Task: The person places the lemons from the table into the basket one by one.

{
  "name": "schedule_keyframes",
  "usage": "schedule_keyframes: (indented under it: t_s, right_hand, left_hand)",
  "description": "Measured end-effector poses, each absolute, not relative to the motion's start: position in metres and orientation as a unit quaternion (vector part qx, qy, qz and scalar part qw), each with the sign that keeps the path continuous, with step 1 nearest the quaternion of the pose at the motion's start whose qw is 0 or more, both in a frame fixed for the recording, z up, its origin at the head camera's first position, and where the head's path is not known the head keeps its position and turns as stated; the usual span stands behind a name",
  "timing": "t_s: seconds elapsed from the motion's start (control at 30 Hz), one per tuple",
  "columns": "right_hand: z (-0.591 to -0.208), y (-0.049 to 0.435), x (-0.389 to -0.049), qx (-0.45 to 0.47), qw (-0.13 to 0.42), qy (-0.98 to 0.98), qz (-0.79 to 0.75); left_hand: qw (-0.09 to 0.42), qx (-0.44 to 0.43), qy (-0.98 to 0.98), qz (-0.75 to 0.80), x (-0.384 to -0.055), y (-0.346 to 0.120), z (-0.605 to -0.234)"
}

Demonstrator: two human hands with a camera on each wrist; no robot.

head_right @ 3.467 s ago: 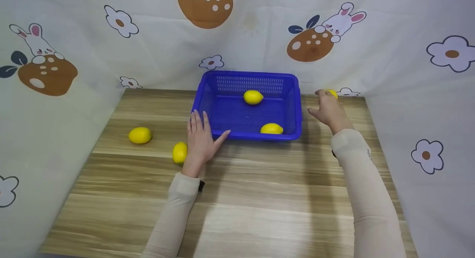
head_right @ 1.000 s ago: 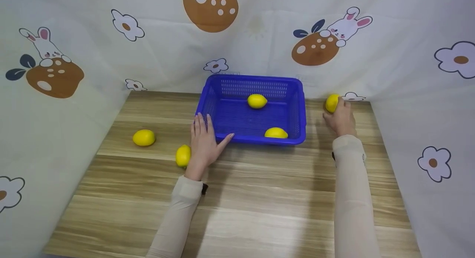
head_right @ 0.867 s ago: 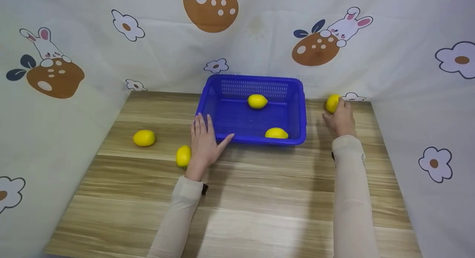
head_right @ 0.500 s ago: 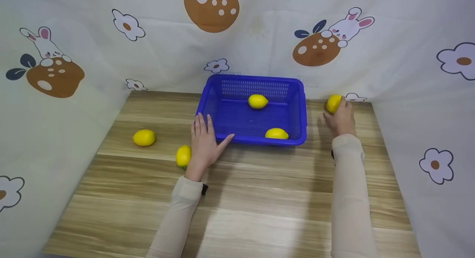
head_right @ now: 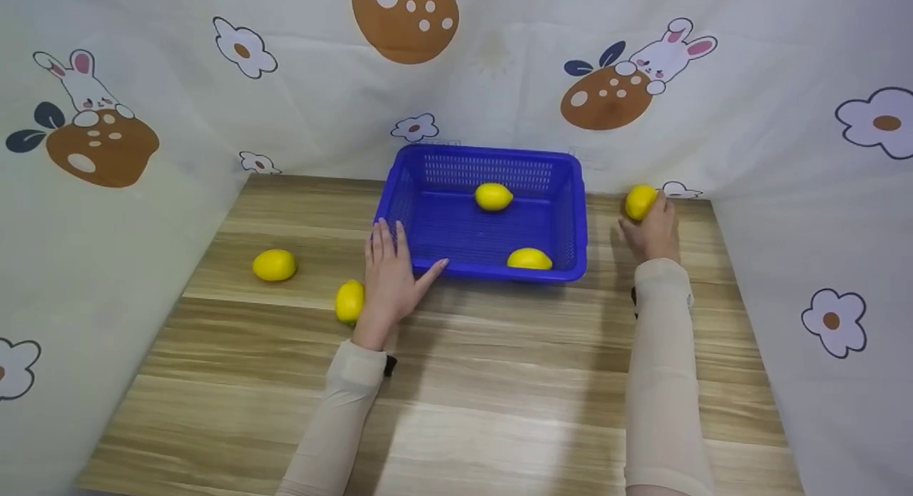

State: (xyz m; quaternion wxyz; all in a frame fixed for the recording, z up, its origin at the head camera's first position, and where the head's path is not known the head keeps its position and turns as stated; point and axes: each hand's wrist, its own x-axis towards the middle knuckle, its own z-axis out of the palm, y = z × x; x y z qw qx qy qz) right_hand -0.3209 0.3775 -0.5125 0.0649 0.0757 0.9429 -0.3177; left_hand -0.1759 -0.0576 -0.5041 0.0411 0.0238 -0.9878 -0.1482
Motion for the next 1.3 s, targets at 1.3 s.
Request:
schedule_keyframes:
  t_s: [1.3]
  right_hand:
    - [-0.527, 0.377, -0.351, 0.089, 0.047, 0.942, -0.319]
  left_hand:
    - [0.044, 0.026, -0.989, -0.141, -0.175, -0.056, -0.504]
